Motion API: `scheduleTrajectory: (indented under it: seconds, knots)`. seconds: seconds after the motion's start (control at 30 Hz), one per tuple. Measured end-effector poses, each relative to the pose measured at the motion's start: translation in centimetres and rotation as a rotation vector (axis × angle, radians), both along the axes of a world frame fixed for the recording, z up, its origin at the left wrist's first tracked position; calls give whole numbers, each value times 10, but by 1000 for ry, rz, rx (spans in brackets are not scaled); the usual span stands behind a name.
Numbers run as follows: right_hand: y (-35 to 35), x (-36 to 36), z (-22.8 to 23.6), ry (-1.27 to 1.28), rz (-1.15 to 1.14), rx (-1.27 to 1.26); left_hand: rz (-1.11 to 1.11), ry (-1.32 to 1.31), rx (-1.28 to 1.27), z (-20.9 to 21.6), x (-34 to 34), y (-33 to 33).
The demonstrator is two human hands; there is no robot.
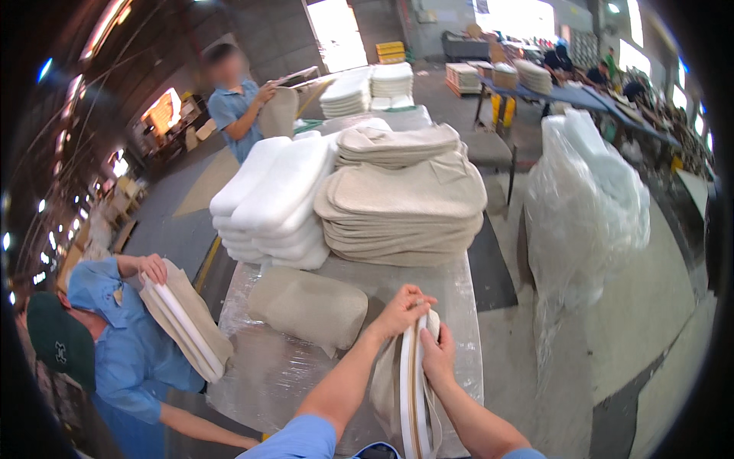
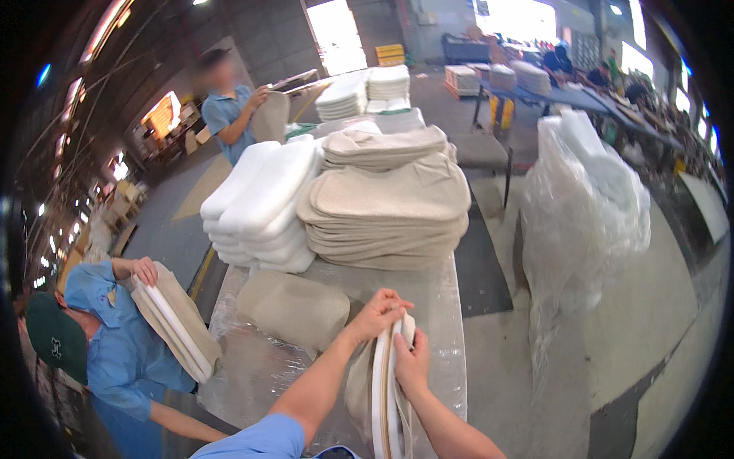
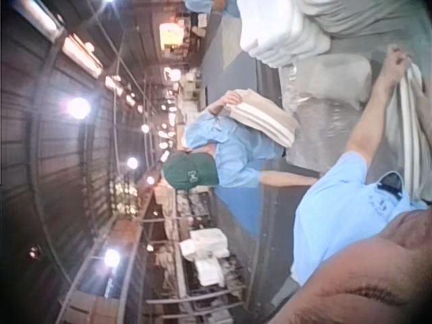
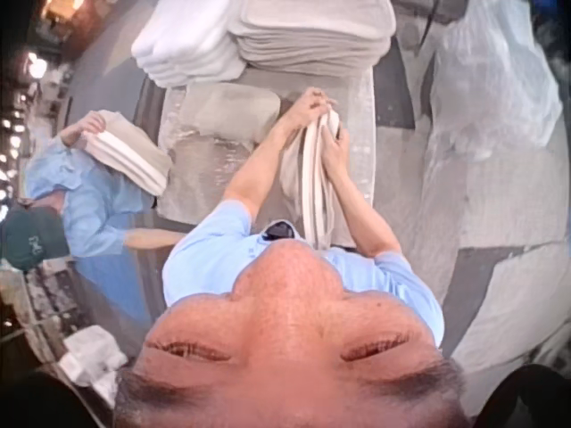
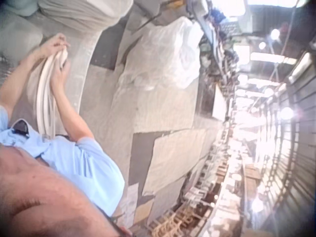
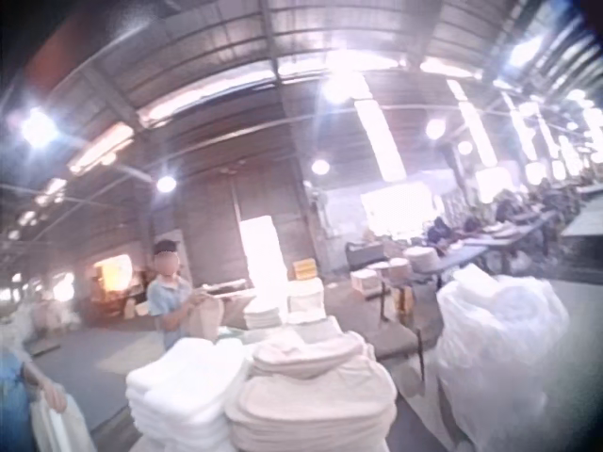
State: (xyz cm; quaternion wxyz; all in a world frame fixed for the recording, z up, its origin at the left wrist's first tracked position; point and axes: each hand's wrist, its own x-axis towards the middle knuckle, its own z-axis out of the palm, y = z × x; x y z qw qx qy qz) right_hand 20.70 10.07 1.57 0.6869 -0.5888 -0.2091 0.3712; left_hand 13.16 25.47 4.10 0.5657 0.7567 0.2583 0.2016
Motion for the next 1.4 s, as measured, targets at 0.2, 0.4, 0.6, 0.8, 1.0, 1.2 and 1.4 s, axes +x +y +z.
scheduleTrajectory:
  seconds: [0.2, 0.4, 0.6, 0.8, 1.0, 1.2, 1.4]
  knots:
    - [31, 79, 34, 25, 391, -270, 144, -101, -19, -26, 19, -10]
    - [33, 124, 20, -60, 619, -443, 286, -275, 20, -32, 34, -36]
    - [40, 132, -8, 37, 588, -327, 233, -195, 86, -27, 33, -26]
    - [44, 125, 14, -64, 584, -263, 298, -250, 57, -29, 36, -28]
    - [44, 137, 33, -331, 738, -406, 267, -310, -90, -36, 37, -25]
    - [49, 137, 35, -510, 755, -410, 171, -139, 74, -24, 32, -13]
    - [54, 125, 45, -691, 724, -320, 208, -179, 134, -27, 28, -13]
